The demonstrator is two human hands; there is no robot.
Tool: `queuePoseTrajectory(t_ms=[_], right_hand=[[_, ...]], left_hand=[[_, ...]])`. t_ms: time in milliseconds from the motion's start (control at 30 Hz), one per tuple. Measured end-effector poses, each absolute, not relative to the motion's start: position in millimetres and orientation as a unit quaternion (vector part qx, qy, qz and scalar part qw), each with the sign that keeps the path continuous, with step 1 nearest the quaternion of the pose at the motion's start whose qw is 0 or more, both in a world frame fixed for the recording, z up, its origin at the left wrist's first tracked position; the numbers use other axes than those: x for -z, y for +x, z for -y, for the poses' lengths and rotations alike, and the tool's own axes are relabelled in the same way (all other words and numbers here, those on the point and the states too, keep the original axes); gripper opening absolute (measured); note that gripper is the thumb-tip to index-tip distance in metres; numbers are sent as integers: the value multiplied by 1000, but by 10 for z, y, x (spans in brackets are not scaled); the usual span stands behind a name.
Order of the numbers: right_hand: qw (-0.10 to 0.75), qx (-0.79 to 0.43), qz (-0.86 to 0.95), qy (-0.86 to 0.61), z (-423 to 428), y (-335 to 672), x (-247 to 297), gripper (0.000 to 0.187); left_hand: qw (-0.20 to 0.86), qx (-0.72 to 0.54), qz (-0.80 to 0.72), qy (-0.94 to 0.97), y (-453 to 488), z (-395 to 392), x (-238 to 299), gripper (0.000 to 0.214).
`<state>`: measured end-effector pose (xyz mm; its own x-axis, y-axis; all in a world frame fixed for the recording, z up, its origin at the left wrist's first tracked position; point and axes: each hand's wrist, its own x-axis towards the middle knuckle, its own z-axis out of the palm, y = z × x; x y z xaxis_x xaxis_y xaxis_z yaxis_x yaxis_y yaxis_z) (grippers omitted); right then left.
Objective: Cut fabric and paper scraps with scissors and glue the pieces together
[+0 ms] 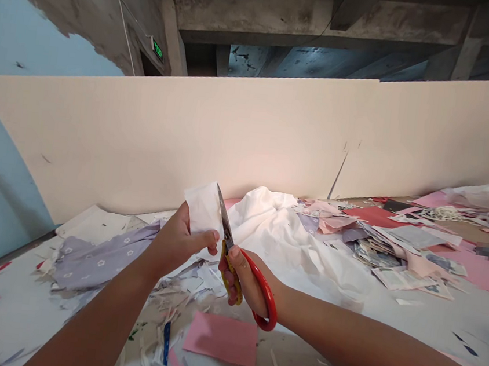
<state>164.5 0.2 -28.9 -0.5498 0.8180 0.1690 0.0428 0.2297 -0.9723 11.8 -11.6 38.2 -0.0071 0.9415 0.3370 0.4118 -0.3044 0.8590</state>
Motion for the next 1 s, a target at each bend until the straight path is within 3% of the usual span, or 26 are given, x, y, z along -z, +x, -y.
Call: queuePoseTrajectory(t_ms=[800,1000], right_hand=[[356,-558,673,-330,45,1657,223,45],[357,-562,671,-328,43,1648,244,41]], left_hand=[[316,-487,-484,655,35,66,-355,28],[345,-567,-464,587,-46,-14,-302,34]])
